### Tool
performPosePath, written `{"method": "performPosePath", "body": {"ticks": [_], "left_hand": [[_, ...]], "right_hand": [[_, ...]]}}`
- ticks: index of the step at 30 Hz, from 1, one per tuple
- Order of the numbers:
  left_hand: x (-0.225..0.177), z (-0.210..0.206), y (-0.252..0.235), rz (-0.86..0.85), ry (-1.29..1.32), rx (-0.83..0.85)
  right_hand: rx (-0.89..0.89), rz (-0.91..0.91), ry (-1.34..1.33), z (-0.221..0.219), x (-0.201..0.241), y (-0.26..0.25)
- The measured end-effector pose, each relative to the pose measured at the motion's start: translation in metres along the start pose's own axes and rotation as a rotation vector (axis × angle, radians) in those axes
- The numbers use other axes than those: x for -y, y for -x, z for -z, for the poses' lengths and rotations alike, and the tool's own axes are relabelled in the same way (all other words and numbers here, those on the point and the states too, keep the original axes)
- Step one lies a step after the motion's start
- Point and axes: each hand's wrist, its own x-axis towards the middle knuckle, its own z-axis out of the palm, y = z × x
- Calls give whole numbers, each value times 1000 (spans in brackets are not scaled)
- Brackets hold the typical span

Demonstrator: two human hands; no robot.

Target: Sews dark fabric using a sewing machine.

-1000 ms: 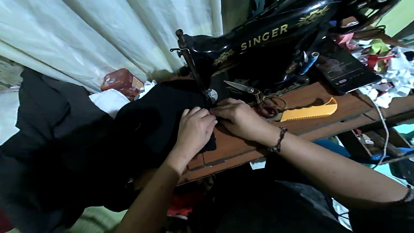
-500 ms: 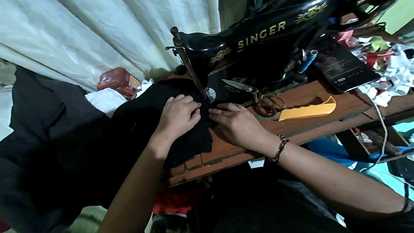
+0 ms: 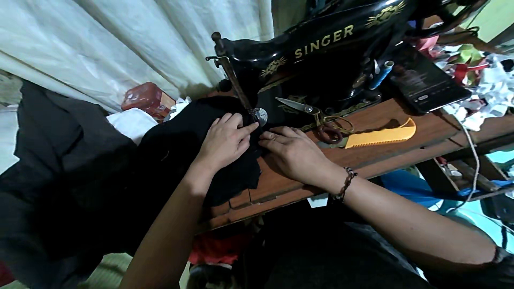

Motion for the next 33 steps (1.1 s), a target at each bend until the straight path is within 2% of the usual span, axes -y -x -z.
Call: {"method": "performPosePath", "body": {"ticks": [5,9,14,17,20,25,29,33], "left_hand": [[3,-5,-3,100,157,-82],[10,-4,-18,342,466,-82],[7,-10,-39,528,424,-125],[7,-6,-45,555,226,-117],[7,5,-48,592,99,-13],[29,5,-51,408,204,94],[24,18,-59,492,351,187],[23,24,-63,572,392,295]], "right_hand": [[5,-16,-20,0,1,0],[-12,-20,-34,0,1,0],[-10,-23,-7,0,4,1],[-7,-28,11,0,5,2],[-17,-23,13,-2,5,2],[-8,-32,13,0,6,2],[-14,-39,5,0,5,2],[-18,-38,5,0,4,3]]}}
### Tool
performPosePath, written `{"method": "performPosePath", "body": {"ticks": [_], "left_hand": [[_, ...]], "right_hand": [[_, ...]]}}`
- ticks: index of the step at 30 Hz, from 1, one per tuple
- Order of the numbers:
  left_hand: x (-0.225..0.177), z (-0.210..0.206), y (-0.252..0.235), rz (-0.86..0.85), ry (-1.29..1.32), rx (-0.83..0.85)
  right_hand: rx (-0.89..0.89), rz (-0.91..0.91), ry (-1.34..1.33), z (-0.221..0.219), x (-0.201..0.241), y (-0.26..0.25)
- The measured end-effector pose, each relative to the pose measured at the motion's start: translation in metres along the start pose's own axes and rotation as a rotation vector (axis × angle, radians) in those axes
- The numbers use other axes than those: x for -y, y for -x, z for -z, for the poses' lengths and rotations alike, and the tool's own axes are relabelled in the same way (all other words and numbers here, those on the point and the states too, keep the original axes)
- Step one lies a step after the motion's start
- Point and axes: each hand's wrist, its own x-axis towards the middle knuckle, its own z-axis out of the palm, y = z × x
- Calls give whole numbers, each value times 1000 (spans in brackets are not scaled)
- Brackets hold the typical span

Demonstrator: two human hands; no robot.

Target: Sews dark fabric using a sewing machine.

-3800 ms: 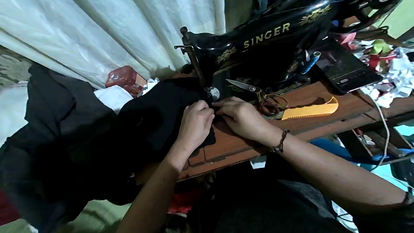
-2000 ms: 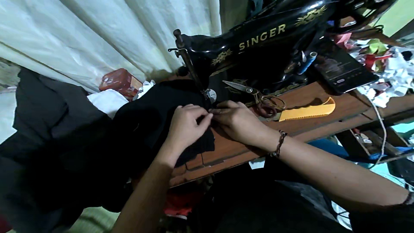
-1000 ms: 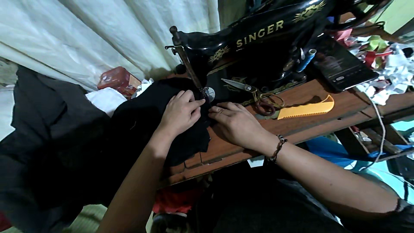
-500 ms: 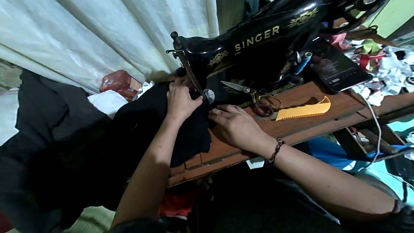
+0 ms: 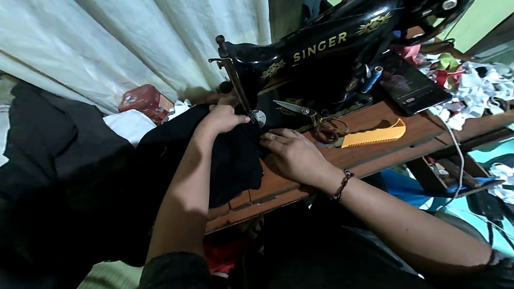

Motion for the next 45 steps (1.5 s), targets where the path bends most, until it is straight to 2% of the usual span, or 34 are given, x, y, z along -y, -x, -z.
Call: {"method": "performPosePath", "body": {"ticks": [7,13,22,45], "left_hand": [[4,2,-5,17,133,-3],[6,-8,-10,80,286,-100],[12,-12,-11,-16,328,-135],[12,-19,-8,8,383,-181]], "right_hand": [[23,-6,-6,1,-2,-1],[2,1,-11,0,-4,0],[4,15,1,1,-3,0],[-5,21,52,-1,0,2]]}}
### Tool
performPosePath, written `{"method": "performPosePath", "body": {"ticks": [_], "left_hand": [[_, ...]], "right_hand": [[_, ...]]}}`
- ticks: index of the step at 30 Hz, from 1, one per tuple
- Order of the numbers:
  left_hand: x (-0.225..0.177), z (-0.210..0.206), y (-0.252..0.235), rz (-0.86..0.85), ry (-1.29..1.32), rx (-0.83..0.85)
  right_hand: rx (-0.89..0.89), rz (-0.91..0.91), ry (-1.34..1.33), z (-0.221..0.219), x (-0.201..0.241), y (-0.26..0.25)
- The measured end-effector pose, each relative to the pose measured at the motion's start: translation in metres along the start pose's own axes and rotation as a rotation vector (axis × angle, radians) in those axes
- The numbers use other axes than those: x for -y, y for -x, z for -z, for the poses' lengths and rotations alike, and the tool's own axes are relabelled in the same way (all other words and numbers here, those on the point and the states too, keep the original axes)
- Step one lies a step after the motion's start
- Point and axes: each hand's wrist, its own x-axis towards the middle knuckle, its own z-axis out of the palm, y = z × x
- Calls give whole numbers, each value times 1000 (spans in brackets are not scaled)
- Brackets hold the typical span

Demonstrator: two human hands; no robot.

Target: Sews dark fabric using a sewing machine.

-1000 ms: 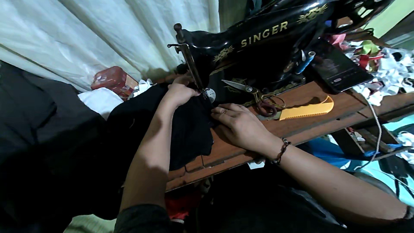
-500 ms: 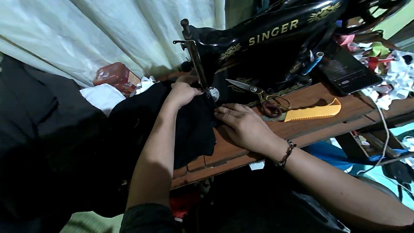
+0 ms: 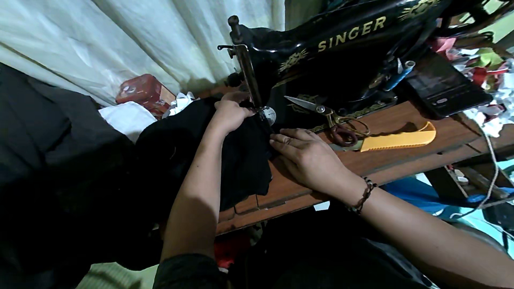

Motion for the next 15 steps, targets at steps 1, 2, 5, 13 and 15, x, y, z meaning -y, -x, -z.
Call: {"method": "performPosePath", "body": {"ticks": [1,2,5,13,15], "left_hand": [[1,0,-1,-16,0,2],[2,-1,-2,-24,-1,3],[4,-1,-3,-52,-20,4],[4,-1,-2,-47,-3,-3],[5,-1,-4,-44,-6,-1]], "right_hand": [[2,4,6,0,0,0],[4,9,13,0,0,1],[5,32,31,0,-1,1],[22,48,48,-1,-1,1],[22,44,48,0,0,0]]}}
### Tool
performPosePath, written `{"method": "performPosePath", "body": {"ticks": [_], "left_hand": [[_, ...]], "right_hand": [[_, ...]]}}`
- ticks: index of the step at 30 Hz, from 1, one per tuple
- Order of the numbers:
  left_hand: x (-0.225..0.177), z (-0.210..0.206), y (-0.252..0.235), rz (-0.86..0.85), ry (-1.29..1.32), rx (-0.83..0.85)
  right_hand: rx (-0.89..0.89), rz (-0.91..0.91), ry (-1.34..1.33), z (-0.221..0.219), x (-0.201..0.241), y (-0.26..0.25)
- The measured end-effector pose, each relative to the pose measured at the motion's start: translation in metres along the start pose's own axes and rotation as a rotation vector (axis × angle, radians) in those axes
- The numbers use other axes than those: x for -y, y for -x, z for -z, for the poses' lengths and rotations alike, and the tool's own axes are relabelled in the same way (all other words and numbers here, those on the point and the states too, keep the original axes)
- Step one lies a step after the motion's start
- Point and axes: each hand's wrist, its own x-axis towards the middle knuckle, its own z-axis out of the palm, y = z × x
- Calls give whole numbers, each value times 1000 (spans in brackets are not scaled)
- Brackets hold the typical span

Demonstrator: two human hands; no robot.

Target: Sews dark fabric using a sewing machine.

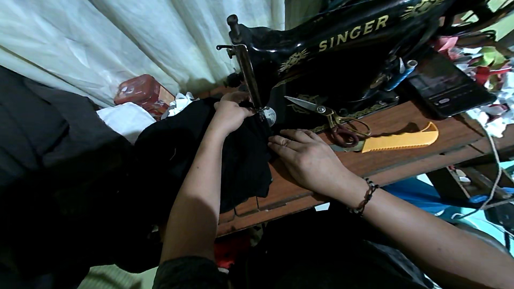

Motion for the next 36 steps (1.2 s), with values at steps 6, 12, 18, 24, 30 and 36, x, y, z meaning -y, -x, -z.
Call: {"method": "performPosePath", "body": {"ticks": [6,12,18,24,30,36], "left_hand": [[2,-2,-2,4,-10,-20],[3,-3,-2,-19,10,-24],[1,-3,0,-13,13,-26],[3,-3,-2,-34,4,-26],[6,-3,-4,-52,-6,-31],[3,-3,0,-10,23,-42]], "right_hand": [[1,-15,7,-1,1,0],[0,-17,9,-1,1,-1],[-11,-17,12,-1,1,-1],[-8,-25,13,-1,2,-1],[-15,-23,14,-1,2,-1],[-5,-27,8,-1,1,-1]]}}
